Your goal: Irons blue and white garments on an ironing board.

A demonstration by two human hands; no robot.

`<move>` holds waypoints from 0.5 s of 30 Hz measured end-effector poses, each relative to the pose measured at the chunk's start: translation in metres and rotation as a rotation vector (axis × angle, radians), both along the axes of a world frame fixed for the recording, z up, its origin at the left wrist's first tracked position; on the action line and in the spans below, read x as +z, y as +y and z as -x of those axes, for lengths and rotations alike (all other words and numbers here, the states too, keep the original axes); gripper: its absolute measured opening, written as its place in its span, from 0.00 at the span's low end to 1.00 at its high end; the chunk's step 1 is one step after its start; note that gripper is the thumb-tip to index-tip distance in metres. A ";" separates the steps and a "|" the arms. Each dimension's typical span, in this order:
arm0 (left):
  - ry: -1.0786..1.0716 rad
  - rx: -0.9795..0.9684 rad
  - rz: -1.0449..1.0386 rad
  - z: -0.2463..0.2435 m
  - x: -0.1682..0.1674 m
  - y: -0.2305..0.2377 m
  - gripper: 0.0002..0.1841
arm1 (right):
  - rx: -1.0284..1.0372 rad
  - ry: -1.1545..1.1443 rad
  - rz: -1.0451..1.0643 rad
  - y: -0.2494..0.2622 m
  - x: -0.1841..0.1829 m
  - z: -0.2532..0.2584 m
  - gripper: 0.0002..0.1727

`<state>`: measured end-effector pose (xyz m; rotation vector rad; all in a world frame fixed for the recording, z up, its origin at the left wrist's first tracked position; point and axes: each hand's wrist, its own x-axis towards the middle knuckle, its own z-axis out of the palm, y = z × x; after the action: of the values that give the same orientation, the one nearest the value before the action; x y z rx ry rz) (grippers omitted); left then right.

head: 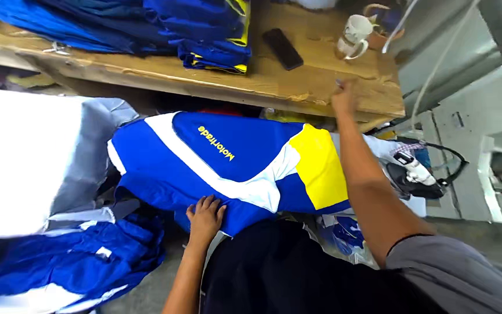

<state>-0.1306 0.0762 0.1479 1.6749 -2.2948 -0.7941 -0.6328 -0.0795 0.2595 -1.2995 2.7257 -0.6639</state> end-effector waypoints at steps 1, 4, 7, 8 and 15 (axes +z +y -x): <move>-0.001 -0.021 -0.024 0.004 0.003 0.002 0.20 | -0.032 0.000 -0.032 -0.005 0.003 0.018 0.30; 0.007 -0.030 -0.157 0.010 0.016 -0.002 0.21 | -0.056 -0.012 -0.140 -0.017 -0.008 0.050 0.27; 0.091 0.037 -0.281 0.002 0.032 -0.019 0.21 | -0.073 -0.033 -0.254 -0.022 -0.006 0.049 0.32; 0.135 0.071 -0.267 -0.003 0.032 -0.027 0.20 | -0.100 -0.059 -0.289 -0.023 -0.003 0.045 0.36; 0.299 0.358 -0.007 -0.039 0.018 -0.121 0.15 | -0.039 -0.439 -0.083 0.022 0.000 -0.023 0.28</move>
<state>-0.0916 -0.0444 0.1655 1.7602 -1.7341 -0.8973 -0.6098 -0.0571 0.2594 -0.9493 2.3965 -0.7293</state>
